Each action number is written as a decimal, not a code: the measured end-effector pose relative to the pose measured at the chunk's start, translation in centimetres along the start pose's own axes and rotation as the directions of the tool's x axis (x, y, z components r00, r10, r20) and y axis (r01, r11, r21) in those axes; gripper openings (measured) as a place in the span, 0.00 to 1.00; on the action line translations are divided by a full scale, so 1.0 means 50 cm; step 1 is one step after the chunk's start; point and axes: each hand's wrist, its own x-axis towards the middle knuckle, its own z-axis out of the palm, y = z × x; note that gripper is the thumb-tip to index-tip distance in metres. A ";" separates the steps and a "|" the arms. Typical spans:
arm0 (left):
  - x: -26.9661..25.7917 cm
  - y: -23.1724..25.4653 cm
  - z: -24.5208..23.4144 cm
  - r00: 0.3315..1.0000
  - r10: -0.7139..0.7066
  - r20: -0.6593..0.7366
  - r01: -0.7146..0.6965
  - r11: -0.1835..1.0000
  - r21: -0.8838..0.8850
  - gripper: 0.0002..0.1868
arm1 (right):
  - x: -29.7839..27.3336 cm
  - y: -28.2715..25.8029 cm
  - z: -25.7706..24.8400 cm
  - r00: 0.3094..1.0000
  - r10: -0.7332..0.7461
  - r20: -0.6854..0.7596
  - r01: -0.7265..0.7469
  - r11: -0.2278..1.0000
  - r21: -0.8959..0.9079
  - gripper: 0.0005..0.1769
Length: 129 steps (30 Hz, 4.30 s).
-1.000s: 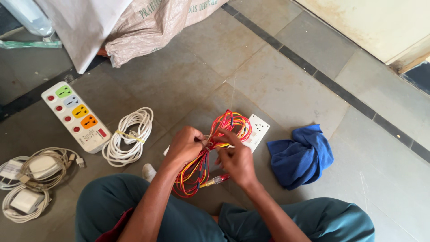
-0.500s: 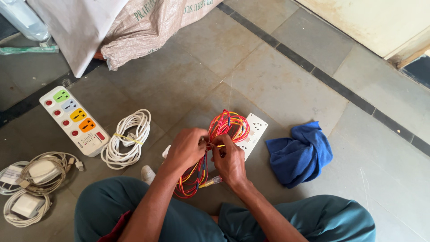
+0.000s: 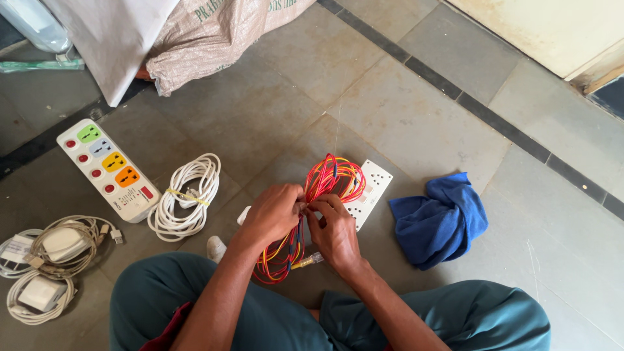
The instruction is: The person sits on the floor and handles a bundle of multicolored wires and a white electrical socket. They wipe the socket with a blue cloth, then use a screwdriver to tighten screws on the back of the socket. The person also ties the wire bundle with a string.
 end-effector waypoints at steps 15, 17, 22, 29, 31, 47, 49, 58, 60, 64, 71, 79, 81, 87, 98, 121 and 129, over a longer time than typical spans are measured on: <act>-0.009 -0.019 -0.069 0.980 -0.122 -0.157 0.152 0.969 0.197 0.11 | -0.010 -0.007 -0.006 0.989 0.011 0.145 0.004 0.995 -0.099 0.03; -0.010 -0.026 -0.068 0.978 -0.125 -0.164 0.159 0.964 0.213 0.12 | -0.012 -0.003 -0.005 0.989 -0.001 0.151 0.020 0.992 -0.126 0.02; -0.010 -0.025 -0.070 0.962 -0.136 -0.236 0.180 0.968 0.178 0.13 | -0.017 0.013 -0.003 0.976 -0.112 0.185 0.150 0.967 -0.206 0.02; -0.004 -0.017 -0.064 0.973 -0.015 -0.230 0.090 0.942 0.323 0.13 | -0.008 0.014 -0.026 0.972 -0.117 0.201 0.134 0.988 -0.073 0.04; -0.006 -0.025 -0.051 0.950 0.203 -0.239 -0.088 0.904 0.418 0.15 | -0.004 0.001 -0.058 0.978 -0.147 0.149 0.131 0.985 0.111 0.07; 0.054 -0.053 -0.018 0.914 -0.090 -0.397 0.266 0.871 0.414 0.13 | 0.018 0.160 -0.188 0.910 0.413 -0.040 -0.408 0.875 -0.259 0.12; 0.057 -0.069 -0.022 0.887 -0.124 -0.445 0.317 0.864 0.392 0.13 | 0.013 0.146 -0.176 0.923 0.381 -0.052 -0.378 0.876 -0.301 0.17; 0.074 -0.098 -0.032 0.773 -0.395 -0.497 0.426 0.903 -0.054 0.13 | 0.029 0.115 -0.163 0.972 0.150 0.182 0.052 0.618 -0.785 0.61; 0.073 -0.103 -0.034 0.745 -0.471 -0.472 0.383 0.882 -0.276 0.12 | 0.030 0.135 -0.158 0.984 0.141 0.113 -0.006 0.651 -0.759 0.55; 0.083 -0.154 -0.014 0.760 -0.528 -0.379 0.110 0.679 -0.726 0.09 | 0.022 0.151 -0.140 0.925 0.373 0.074 -0.269 0.778 -0.567 0.44; 0.090 -0.152 0.047 0.829 -0.455 -0.325 0.089 0.681 -0.727 0.19 | 0.012 0.168 -0.102 0.909 0.405 -0.101 -0.415 0.852 -0.319 0.46; 0.076 -0.061 0.030 0.858 -0.440 -0.264 0.260 0.817 -0.514 0.28 | 0.009 0.200 -0.088 0.880 0.467 -0.083 -0.470 0.836 -0.283 0.49; 0.075 -0.062 0.027 0.853 -0.395 -0.341 0.281 0.898 -0.338 0.30 | 0.007 0.184 -0.087 0.892 0.438 -0.109 -0.450 0.842 -0.299 0.47; 0.059 -0.057 0.016 0.861 -0.299 -0.411 0.385 0.912 0.143 0.40 | 0.011 0.148 -0.091 0.934 0.344 -0.098 -0.353 0.836 -0.421 0.45; 0.041 0.007 -0.013 0.865 0.060 -0.498 0.211 0.857 0.470 0.45 | 0.010 0.107 -0.140 1.000 0.020 -0.015 -0.025 0.823 -0.568 0.36; 0.197 0.054 0.179 0.893 0.336 0.301 -0.441 0.790 0.426 0.50 | 0.108 0.094 -0.305 0.886 0.464 -0.021 -0.390 0.769 0.507 0.12; 0.183 0.051 0.139 0.936 0.290 0.199 -0.352 0.782 0.515 0.44 | 0.134 0.149 -0.284 0.844 0.514 -0.151 -0.411 0.802 0.434 0.12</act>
